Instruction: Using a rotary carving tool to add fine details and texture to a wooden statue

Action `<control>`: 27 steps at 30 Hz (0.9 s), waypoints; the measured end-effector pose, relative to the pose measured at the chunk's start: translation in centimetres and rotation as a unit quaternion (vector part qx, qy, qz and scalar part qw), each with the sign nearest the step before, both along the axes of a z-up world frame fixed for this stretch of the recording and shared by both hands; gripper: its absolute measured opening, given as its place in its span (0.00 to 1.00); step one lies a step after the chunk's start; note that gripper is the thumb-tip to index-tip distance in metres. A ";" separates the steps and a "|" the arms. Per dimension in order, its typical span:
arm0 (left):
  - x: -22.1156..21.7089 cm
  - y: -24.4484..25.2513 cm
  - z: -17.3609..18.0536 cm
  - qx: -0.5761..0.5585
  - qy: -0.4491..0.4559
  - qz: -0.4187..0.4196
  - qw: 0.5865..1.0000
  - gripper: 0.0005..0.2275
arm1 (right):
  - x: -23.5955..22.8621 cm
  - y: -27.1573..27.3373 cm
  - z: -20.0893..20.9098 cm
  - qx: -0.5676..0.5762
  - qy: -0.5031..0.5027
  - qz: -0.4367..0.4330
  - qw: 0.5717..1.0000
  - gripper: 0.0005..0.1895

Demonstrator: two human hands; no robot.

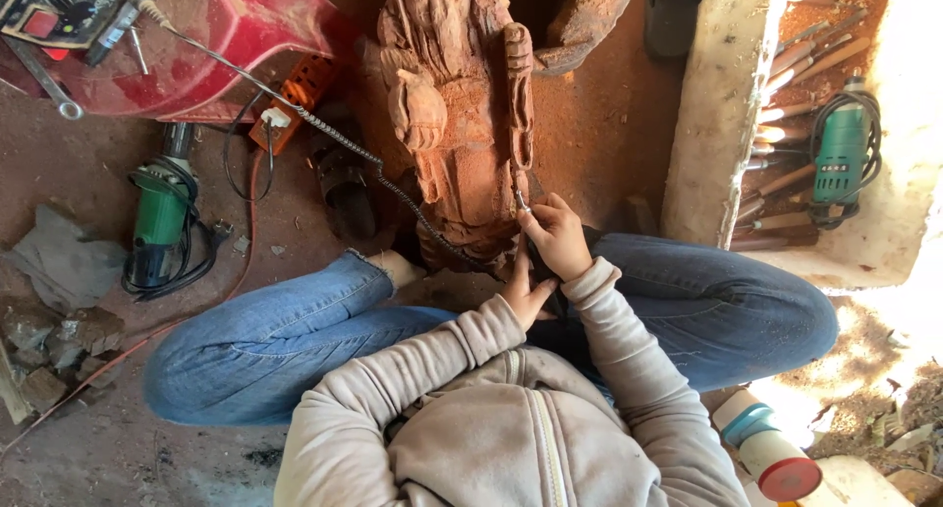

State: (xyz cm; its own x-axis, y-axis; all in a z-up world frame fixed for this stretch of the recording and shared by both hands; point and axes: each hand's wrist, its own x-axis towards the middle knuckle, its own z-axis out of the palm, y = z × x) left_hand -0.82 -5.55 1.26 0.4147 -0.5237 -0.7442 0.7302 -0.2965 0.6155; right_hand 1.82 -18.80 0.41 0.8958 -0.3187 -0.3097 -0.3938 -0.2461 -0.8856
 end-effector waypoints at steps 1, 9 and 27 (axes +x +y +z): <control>-0.3 0.2 0.1 0.011 0.001 -0.010 1.000 0.39 | -0.1 0.0 -0.1 0.003 -0.001 0.000 1.000 0.19; -0.2 0.5 0.5 0.006 0.044 0.021 0.999 0.38 | -0.1 0.0 -0.4 0.003 0.000 -0.002 1.000 0.19; 0.1 0.5 1.2 0.000 0.051 0.006 0.999 0.38 | -0.2 0.1 0.0 -0.008 0.017 0.001 1.000 0.19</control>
State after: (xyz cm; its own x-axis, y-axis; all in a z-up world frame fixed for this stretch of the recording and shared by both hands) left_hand -0.74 -5.04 2.50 0.3425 -0.5189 -0.7833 0.7923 -0.2885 0.5376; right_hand 1.63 -18.69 0.44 0.8850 -0.3225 -0.3357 -0.4241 -0.2609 -0.8672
